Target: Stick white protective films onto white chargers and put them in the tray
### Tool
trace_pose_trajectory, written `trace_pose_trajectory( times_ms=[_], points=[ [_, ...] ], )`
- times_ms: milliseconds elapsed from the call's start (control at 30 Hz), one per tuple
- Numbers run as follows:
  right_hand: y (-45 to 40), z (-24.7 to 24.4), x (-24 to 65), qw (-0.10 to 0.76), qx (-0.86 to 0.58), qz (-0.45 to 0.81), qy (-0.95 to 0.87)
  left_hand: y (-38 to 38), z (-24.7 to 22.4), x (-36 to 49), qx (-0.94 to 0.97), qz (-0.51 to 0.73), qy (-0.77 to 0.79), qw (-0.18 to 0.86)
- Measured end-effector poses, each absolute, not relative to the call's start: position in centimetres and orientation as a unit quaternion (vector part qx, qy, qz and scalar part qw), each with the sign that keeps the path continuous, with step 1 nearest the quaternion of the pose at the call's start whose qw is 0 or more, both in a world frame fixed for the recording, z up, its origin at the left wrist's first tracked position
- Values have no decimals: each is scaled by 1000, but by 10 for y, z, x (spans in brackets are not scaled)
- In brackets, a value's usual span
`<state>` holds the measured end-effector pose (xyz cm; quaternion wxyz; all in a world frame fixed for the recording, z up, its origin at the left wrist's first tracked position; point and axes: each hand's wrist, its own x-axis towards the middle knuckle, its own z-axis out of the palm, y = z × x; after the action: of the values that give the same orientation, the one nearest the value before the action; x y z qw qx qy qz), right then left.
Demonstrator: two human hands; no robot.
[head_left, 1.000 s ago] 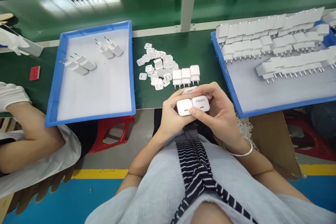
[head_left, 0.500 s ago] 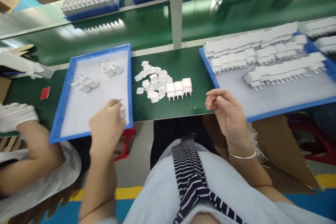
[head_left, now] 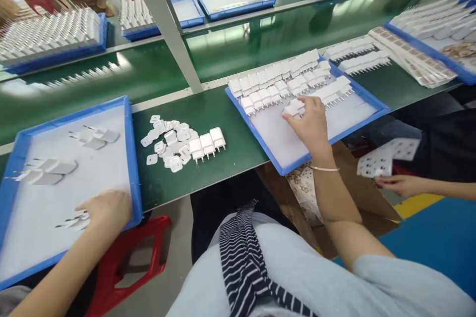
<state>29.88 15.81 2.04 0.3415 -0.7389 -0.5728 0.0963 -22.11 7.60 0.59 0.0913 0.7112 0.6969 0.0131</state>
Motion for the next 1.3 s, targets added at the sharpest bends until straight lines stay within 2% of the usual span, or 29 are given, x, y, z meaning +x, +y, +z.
trace_pose_trajectory(
  times_ms=[67, 133, 200, 267, 400, 500, 567, 733, 1000, 1133, 1300],
  points=[
    [177, 15, 307, 240, -785, 69, -566, 77, 18, -224, 692, -39, 720, 48],
    [186, 9, 309, 178, -810, 54, -557, 76, 36, -218, 688, -85, 721, 22],
    [187, 5, 309, 157, -820, 37, -550, 72, 58, -201, 711, -106, 695, -9],
    [186, 2, 309, 157, -822, 29, -547, 64, 75, -174, 758, -76, 646, -53],
    [182, -2, 312, 180, -800, 27, -572, 46, 79, -107, 798, 100, 593, 36],
    [180, -3, 312, 225, -771, 29, -595, 37, 60, -67, 784, 174, 577, 151],
    [179, -4, 310, 235, -753, 27, -614, 34, 47, -50, 764, 213, 579, 192],
    [184, -5, 307, 202, -752, 54, -625, 28, 33, -37, 746, 235, 566, 259],
    [194, 3, 309, 259, -767, 157, -565, 18, 14, -45, 714, 241, 586, 297],
    [174, 11, 302, 292, -725, 246, -573, 18, 14, -38, 695, 302, 572, 314],
    [134, 25, 280, 404, -555, 531, -497, 31, 23, -17, 671, 410, 526, 324]
  ],
)
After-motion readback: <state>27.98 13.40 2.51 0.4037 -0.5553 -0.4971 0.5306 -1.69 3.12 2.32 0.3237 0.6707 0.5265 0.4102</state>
